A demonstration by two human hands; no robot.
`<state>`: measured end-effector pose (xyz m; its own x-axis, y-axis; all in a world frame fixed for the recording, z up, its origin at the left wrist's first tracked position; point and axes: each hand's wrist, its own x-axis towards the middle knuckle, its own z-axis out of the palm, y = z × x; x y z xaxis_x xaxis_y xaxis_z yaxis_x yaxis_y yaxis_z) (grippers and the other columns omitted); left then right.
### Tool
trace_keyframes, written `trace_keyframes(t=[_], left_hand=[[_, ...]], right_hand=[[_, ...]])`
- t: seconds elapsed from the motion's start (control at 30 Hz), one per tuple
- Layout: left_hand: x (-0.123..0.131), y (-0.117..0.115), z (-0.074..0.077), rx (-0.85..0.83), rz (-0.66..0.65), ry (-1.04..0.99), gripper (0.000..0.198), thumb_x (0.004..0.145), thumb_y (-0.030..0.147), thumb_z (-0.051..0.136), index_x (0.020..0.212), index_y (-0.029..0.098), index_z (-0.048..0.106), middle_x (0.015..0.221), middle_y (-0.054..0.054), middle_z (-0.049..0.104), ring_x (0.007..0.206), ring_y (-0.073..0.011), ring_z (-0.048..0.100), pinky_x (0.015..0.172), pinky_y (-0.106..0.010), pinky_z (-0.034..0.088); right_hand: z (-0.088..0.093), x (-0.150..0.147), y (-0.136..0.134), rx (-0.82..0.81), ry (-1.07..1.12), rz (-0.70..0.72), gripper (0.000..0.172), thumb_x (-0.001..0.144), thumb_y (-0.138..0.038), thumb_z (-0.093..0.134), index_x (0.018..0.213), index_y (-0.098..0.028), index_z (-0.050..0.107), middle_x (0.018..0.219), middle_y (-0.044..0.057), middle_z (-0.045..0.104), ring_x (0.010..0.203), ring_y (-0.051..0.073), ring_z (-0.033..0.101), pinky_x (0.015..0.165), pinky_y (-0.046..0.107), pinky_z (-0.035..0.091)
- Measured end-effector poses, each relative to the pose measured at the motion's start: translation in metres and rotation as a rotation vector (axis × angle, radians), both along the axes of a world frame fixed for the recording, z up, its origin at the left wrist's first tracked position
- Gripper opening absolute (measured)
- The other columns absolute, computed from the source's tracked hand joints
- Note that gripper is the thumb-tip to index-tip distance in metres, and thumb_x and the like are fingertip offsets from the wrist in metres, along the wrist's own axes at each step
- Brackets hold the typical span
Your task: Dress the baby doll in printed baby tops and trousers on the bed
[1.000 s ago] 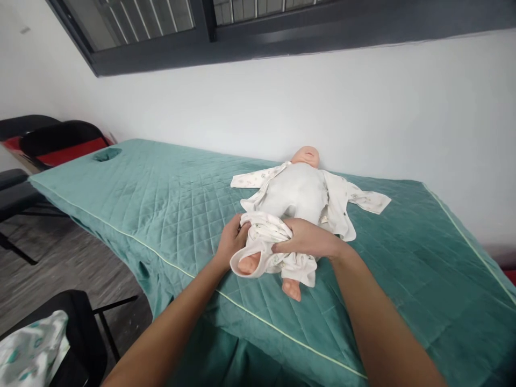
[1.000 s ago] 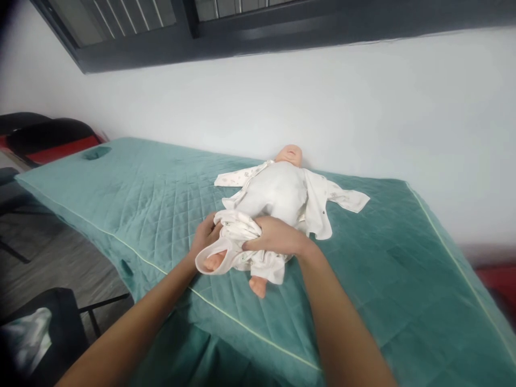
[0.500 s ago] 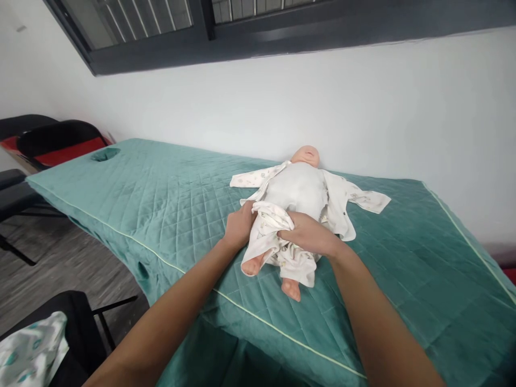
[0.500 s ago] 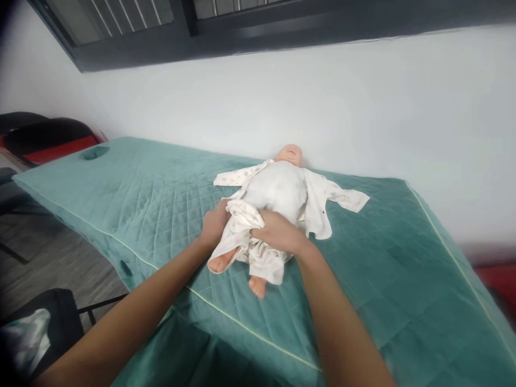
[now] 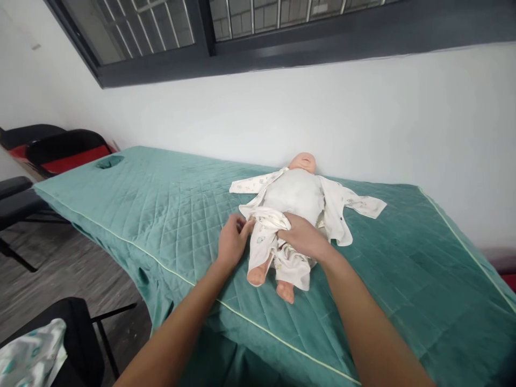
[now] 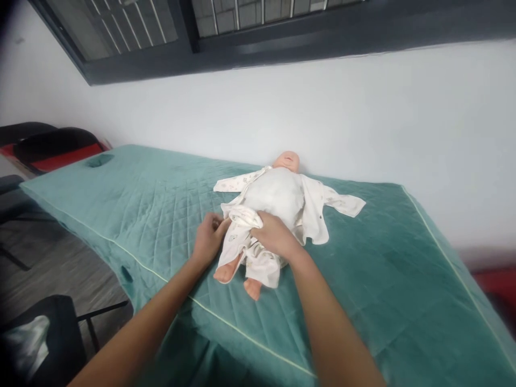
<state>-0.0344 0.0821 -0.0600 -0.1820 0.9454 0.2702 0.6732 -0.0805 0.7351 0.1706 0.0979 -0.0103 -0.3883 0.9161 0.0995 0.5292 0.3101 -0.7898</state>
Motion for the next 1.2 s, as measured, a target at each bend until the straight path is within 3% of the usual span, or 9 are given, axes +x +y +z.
trace_keyframes(t=[0.1,0.2,0.4,0.63,0.77,0.9,1.0,1.1,1.2], left_hand=[[-0.004,-0.037,-0.004,-0.122,-0.138,-0.198,0.045,0.096,0.056,0.043,0.069,0.020,0.048,0.064,0.002,0.050,0.064,-0.0144,0.047,0.061,-0.026,0.035],[-0.006,-0.067,-0.005,-0.228,-0.280,-0.267,0.048,0.096,0.057,0.040,0.067,0.020,0.046,0.065,0.002,0.046,0.064,-0.0138,0.044,0.061,-0.026,0.033],[-0.009,-0.077,-0.002,-0.251,-0.354,-0.312,0.046,0.096,0.054,0.041,0.067,0.019,0.049,0.063,0.003,0.049,0.064,-0.0135,0.045,0.064,-0.027,0.037],[-0.013,-0.066,-0.008,-0.232,-0.283,-0.219,0.045,0.093,0.056,0.042,0.067,0.020,0.052,0.064,0.002,0.052,0.064,-0.0148,0.047,0.062,-0.027,0.037],[-0.014,-0.053,-0.012,-0.123,-0.235,-0.061,0.038,0.093,0.048,0.043,0.067,0.021,0.048,0.063,0.002,0.051,0.062,-0.0145,0.046,0.061,-0.027,0.033],[-0.017,-0.037,-0.010,-0.029,-0.220,0.028,0.037,0.095,0.043,0.041,0.066,0.021,0.046,0.062,0.002,0.051,0.062,-0.0143,0.047,0.061,-0.028,0.032],[-0.018,-0.021,-0.009,0.024,-0.222,0.040,0.035,0.097,0.045,0.042,0.075,0.020,0.054,0.069,0.001,0.058,0.066,-0.0153,0.052,0.064,-0.028,0.037],[-0.017,0.003,-0.008,0.126,-0.210,0.033,0.029,0.097,0.043,0.044,0.088,0.021,0.059,0.081,-0.001,0.064,0.073,-0.0163,0.058,0.070,-0.029,0.043],[-0.014,0.037,-0.008,0.244,-0.119,-0.004,0.025,0.097,0.039,0.044,0.094,0.021,0.060,0.093,-0.005,0.067,0.085,-0.0179,0.062,0.076,-0.030,0.047]], right_hand=[[0.001,0.001,-0.001,0.002,0.006,0.036,0.037,0.077,-0.014,0.053,0.111,-0.018,0.067,0.116,0.007,0.072,0.103,0.023,0.066,0.089,0.032,0.049],[0.004,0.001,-0.003,0.002,0.006,0.047,0.036,0.077,-0.015,0.054,0.110,-0.018,0.068,0.116,0.006,0.073,0.101,0.023,0.067,0.088,0.031,0.049],[0.008,0.003,-0.005,0.002,0.021,0.084,0.030,0.079,-0.018,0.057,0.106,-0.017,0.070,0.110,0.005,0.074,0.095,0.022,0.067,0.085,0.030,0.049],[0.009,0.005,-0.008,0.004,0.016,0.087,0.024,0.081,-0.021,0.058,0.102,-0.018,0.070,0.108,0.004,0.074,0.093,0.022,0.067,0.082,0.030,0.049],[0.011,0.004,-0.010,-0.022,0.030,0.066,0.020,0.082,-0.024,0.062,0.099,-0.018,0.070,0.104,0.005,0.074,0.093,0.022,0.066,0.083,0.030,0.048],[0.015,0.017,-0.011,-0.094,0.131,0.107,0.026,0.086,-0.040,0.066,0.100,-0.018,0.068,0.101,0.004,0.071,0.091,0.021,0.064,0.080,0.030,0.047],[0.014,0.032,-0.011,-0.179,0.260,0.130,0.034,0.088,-0.051,0.063,0.094,-0.017,0.066,0.091,0.002,0.067,0.080,0.016,0.059,0.070,0.027,0.045],[0.008,0.041,-0.012,-0.223,0.380,0.030,0.035,0.088,-0.051,0.063,0.096,-0.017,0.067,0.087,0.001,0.065,0.073,0.013,0.056,0.063,0.025,0.042],[0.001,0.039,-0.013,-0.220,0.411,-0.112,0.034,0.086,-0.051,0.067,0.095,-0.018,0.069,0.079,0.000,0.066,0.064,0.012,0.054,0.056,0.024,0.039]])
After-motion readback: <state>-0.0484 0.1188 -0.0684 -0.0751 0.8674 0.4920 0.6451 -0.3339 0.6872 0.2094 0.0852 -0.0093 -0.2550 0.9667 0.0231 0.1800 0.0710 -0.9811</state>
